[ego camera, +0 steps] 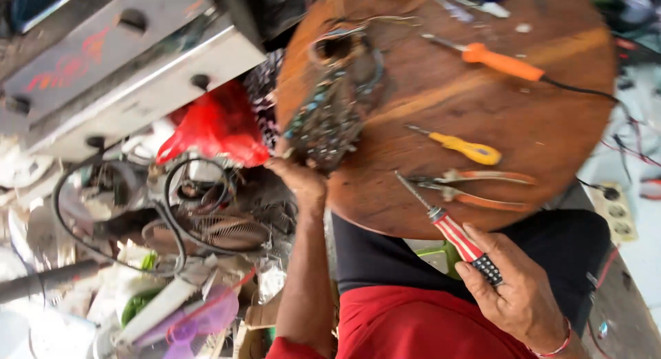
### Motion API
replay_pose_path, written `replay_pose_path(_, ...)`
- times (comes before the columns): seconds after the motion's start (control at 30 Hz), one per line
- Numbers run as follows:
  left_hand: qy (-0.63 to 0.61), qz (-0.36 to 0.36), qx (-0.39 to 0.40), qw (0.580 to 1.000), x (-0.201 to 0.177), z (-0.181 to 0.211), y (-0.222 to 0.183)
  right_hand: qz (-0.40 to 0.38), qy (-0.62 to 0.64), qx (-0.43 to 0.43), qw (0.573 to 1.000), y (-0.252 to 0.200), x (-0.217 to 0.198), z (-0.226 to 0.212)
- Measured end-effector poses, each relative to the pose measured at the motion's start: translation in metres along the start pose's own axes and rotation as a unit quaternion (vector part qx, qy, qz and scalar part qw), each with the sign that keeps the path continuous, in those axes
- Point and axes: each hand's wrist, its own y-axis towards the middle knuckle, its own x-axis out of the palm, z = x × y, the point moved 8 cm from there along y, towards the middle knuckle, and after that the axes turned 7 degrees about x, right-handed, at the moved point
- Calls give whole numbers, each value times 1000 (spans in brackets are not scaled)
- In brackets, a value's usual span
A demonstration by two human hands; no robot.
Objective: Disassembling an electronic circuit board and its mechanical housing using screwdrivers and pliers
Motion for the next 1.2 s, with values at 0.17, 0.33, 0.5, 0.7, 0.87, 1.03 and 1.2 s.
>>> replay_pose_path(0.17, 59, -6, 40, 997, 1, 14, -5, -17, -100, -96, 990, 35, 35, -53)
replay_pose_path(0.33, 178, -19, 138, 974, 21, 49, -9, -20, -162, -105, 981, 46, 46, -66)
replay_pose_path(0.5, 187, -24, 141, 972, 26, 57, -11, -16, -177, -81, 981, 45, 44, -64)
replay_pose_path(0.7, 193, -25, 151, 969, 26, 59, -17, -23, -181, -79, 980, 46, 46, -66)
replay_pose_path(0.87, 149, -39, 113, 982, 29, 57, -15, -33, -186, -77, 979, 49, 48, -68)
replay_pose_path(1.03, 150, -34, 127, 980, 31, 59, -18, -54, -153, -70, 984, 55, 42, -80)
replay_pose_path(1.2, -57, -1, 74, 996, 28, 43, -31, -77, -169, -20, 982, 59, 29, -83)
